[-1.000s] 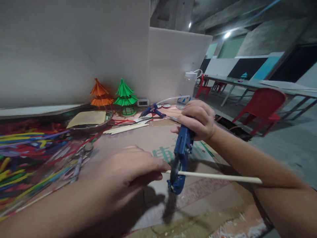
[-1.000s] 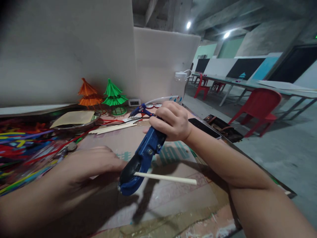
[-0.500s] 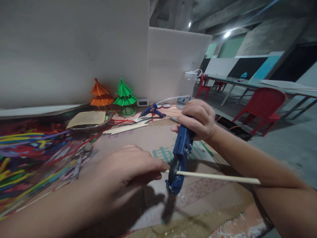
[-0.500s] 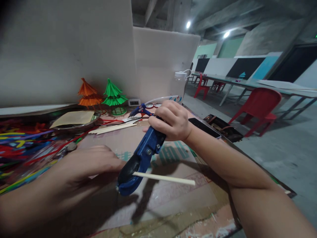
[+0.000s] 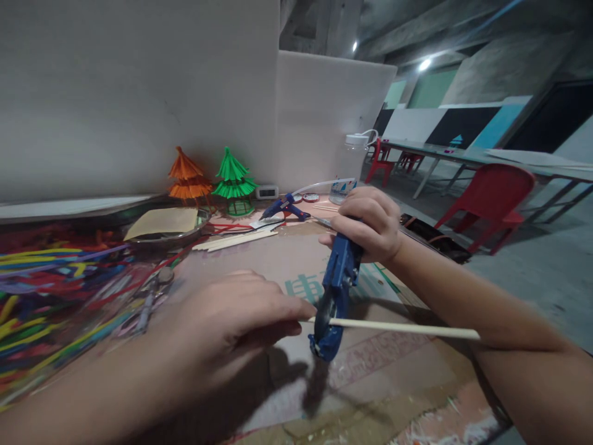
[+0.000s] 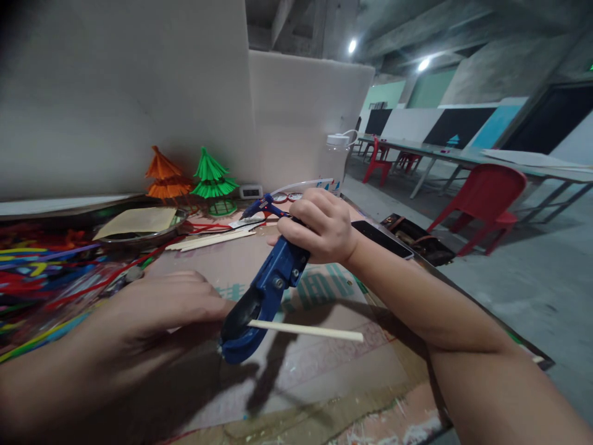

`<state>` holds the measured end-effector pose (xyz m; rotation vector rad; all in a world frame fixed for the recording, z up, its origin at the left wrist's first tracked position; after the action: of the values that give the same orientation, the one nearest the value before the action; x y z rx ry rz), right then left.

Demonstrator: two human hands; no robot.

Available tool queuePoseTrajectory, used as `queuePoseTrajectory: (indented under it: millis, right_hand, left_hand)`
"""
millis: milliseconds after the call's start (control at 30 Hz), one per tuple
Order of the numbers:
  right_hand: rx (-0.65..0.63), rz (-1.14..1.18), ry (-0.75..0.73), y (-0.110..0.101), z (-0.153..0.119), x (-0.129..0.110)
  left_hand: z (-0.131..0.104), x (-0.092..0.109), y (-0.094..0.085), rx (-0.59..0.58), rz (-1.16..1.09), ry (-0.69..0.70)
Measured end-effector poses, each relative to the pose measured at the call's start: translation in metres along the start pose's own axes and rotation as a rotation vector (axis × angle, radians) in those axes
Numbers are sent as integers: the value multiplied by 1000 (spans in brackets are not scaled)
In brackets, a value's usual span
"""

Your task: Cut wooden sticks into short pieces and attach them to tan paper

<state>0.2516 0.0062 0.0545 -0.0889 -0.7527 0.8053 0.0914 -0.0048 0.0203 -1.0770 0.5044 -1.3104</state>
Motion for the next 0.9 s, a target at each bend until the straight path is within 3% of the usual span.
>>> queuePoseTrajectory:
  millis: [567,733,900]
  right_hand:
    - [-1,-16,1,-1,2,-1]
    - [-8,-80,-43,-2,8,-9]
    - [-69,-186,14,-6,21,-10]
  left_hand:
    - [3,4,-4,20,-19,67]
    - [4,-3,-1,-34,-42,29]
    - [5,-5,-13,-33,-96,19]
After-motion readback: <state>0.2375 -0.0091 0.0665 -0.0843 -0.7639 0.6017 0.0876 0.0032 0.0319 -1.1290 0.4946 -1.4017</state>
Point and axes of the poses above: each hand's wrist, its own z-axis towards the middle knuckle, its own y-axis out of the palm, x = y × z, the point moved 9 cm from there along z, towards the middle knuckle, and after that the axes turned 9 degrees about z, right-handed, at the moved point
